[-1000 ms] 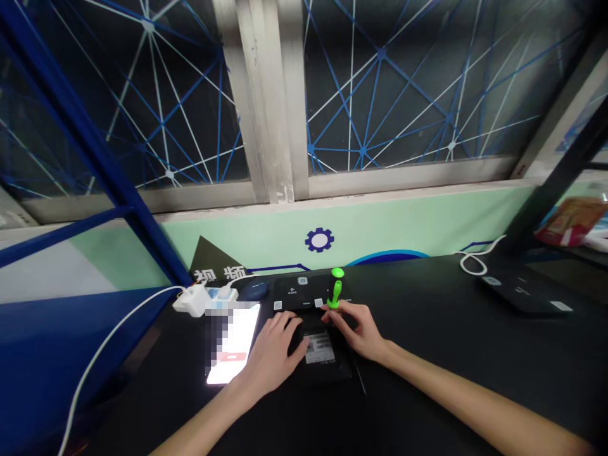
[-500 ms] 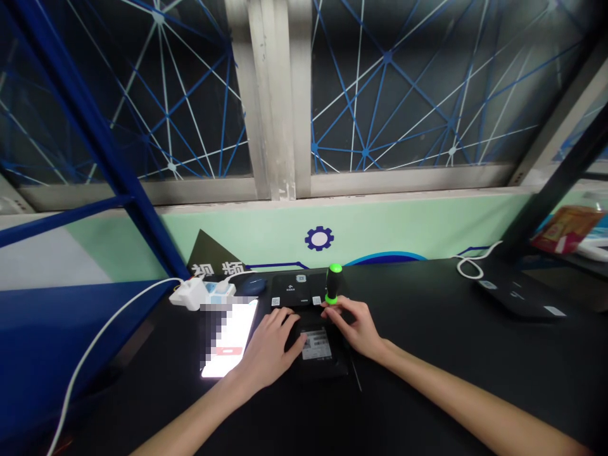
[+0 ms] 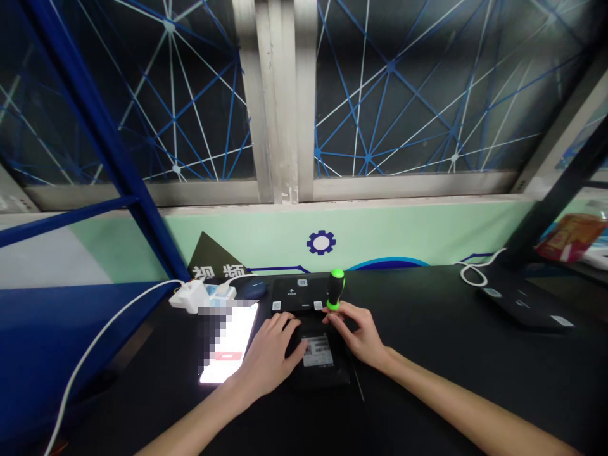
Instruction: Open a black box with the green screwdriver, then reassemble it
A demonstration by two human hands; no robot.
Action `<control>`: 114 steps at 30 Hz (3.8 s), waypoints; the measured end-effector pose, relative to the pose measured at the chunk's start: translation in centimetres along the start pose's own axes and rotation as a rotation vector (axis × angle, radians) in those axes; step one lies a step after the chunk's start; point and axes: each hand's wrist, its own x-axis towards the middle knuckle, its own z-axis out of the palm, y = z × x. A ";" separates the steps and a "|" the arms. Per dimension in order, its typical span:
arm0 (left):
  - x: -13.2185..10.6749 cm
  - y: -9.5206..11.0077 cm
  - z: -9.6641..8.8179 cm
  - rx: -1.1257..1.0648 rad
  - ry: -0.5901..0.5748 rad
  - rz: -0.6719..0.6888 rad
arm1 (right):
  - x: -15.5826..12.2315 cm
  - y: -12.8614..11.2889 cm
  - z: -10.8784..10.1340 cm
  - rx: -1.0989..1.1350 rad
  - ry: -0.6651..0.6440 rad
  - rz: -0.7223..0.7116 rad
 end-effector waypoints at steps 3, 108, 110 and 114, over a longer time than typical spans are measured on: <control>0.0 0.0 0.0 -0.003 0.006 0.002 | 0.1 0.0 0.1 -0.002 0.023 0.013; -0.1 -0.1 0.0 0.017 -0.001 0.024 | 0.2 0.3 0.3 -0.030 0.037 0.020; -0.1 -0.1 0.0 0.013 0.007 0.023 | 0.2 0.5 0.4 -0.044 0.052 0.032; -0.1 -0.1 -0.1 0.009 0.005 0.018 | 0.1 0.5 0.5 -0.065 0.065 0.035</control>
